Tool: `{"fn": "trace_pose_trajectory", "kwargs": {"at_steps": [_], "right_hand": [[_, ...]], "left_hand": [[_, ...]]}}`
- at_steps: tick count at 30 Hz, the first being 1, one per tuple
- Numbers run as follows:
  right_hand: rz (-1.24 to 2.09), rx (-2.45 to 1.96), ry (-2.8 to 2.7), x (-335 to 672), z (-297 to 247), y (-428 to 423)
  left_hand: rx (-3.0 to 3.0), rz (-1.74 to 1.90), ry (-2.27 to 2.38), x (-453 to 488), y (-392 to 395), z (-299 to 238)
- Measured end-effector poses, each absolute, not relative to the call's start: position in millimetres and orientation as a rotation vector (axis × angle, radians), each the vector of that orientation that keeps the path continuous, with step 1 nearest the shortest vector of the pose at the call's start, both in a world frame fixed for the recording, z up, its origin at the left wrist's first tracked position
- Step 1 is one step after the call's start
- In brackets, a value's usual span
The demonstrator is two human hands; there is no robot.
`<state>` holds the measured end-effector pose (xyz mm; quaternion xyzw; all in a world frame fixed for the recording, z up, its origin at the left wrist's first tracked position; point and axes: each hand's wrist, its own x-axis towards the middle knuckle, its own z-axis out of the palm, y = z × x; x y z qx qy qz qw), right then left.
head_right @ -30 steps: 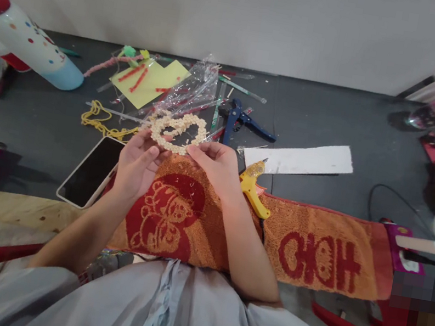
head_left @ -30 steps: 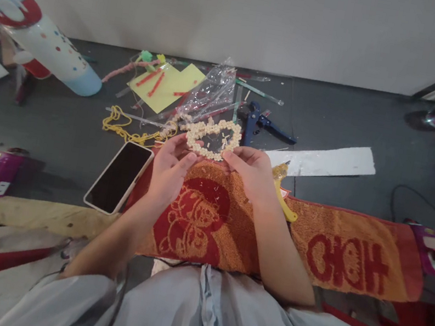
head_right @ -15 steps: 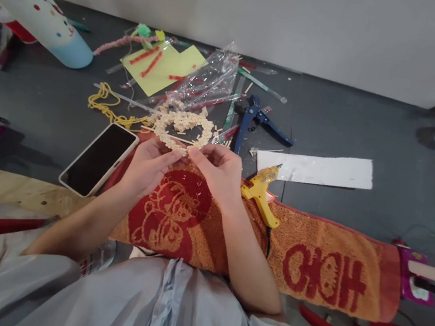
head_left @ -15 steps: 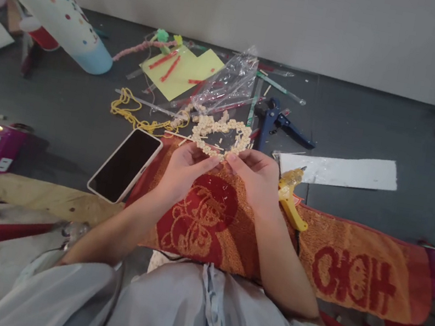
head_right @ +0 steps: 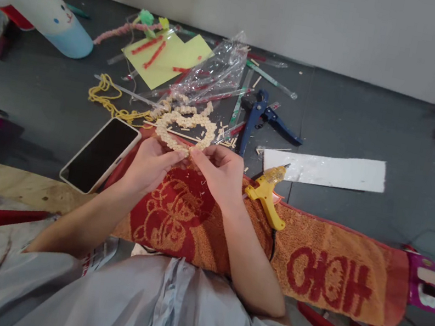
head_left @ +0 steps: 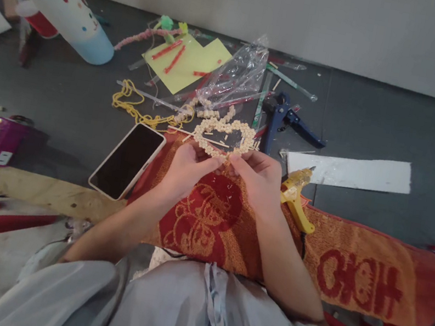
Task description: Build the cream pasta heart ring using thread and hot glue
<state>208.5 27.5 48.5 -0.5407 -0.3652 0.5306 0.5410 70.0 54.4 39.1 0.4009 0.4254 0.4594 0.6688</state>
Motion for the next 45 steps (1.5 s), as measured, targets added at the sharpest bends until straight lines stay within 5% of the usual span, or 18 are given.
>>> {"fn": "trace_pose_trajectory", "kwargs": {"at_steps": [30,45], "right_hand": [[1.138,-1.142,-0.92,236.3,41.3,34.3],[1.148,-1.191,-0.744,240.0,37.4,43.3]], "left_hand": [[1.153,1.111,0.997,71.7,53.0,33.7],[1.33,0.843,1.305,61.8,63.1,31.4]]}}
